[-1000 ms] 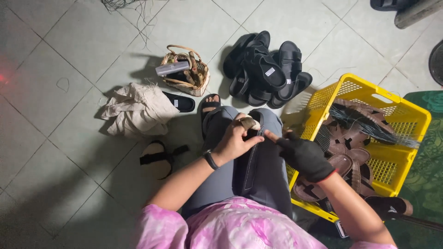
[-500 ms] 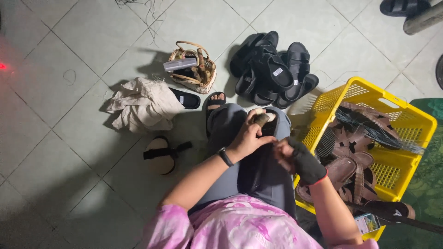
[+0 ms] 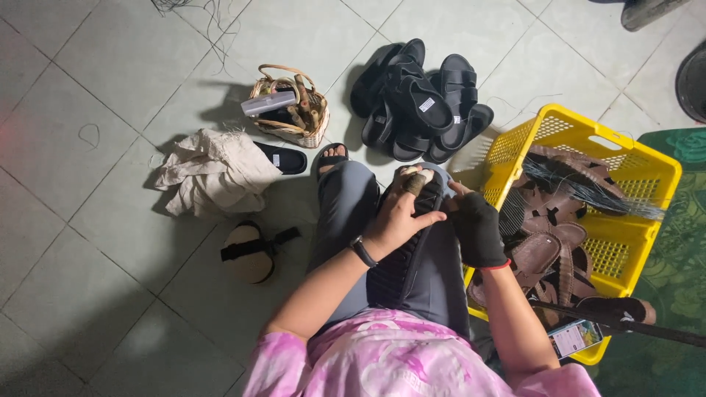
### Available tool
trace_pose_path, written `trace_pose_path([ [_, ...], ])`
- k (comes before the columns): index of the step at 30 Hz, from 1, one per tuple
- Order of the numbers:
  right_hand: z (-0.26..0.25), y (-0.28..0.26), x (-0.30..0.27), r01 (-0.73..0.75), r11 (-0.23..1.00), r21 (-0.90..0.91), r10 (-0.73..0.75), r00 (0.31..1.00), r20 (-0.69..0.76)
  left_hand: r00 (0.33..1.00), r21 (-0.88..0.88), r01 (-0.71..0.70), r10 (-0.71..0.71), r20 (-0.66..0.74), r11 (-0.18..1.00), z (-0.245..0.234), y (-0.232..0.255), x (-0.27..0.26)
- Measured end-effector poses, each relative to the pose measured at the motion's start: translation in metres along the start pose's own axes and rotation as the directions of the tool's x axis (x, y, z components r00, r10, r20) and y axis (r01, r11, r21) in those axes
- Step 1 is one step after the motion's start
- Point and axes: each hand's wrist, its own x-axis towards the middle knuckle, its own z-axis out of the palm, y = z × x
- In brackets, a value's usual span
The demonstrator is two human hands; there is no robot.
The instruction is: Hand-sewing a strap onto a sandal using a needle and thread while sitting on the floor.
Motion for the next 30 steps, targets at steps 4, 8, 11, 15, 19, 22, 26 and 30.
trace_pose_path([
  [4,0.001,0.026,0.015,0.463,0.857,-0.227,-0.432,0.885,0.175,0.986,-0.262,0.164,-0.155,0.056,0.951,-0.014,0.005,-0.009],
  [8,0.0,-0.001,-0.002,0.63,0.706,-0.324,-0.559,0.777,0.29,0.955,-0.345,0.296,-0.264,0.137,0.891,-0.022,-0.013,-0.044],
  [11,0.003,0.0,-0.016,0.713,0.611,-0.344,-0.672,0.697,0.252,0.96,-0.178,0.277,-0.263,0.102,0.944,-0.04,0.009,-0.041],
  [15,0.004,0.015,-0.029,0.748,0.585,-0.315,-0.696,0.662,0.278,0.974,-0.071,0.225,-0.222,0.054,0.972,-0.051,-0.002,-0.032],
  [19,0.0,-0.009,-0.038,0.711,0.666,-0.228,-0.62,0.696,0.362,0.999,0.466,0.008,-0.021,0.024,0.885,-0.119,0.017,0.006],
  [22,0.003,0.006,-0.043,0.719,0.616,-0.322,-0.544,0.684,0.486,0.999,0.538,0.011,0.014,-0.043,0.843,-0.181,0.003,0.02],
  [26,0.018,-0.001,-0.052,0.697,0.673,-0.247,-0.468,0.66,0.588,0.992,0.616,0.045,0.037,-0.12,0.786,-0.183,-0.033,0.01],
  [30,0.035,0.024,-0.066,0.496,0.856,0.142,-0.466,0.624,0.627,0.979,0.076,0.204,-0.204,-0.001,0.976,-0.113,0.018,0.005],
])
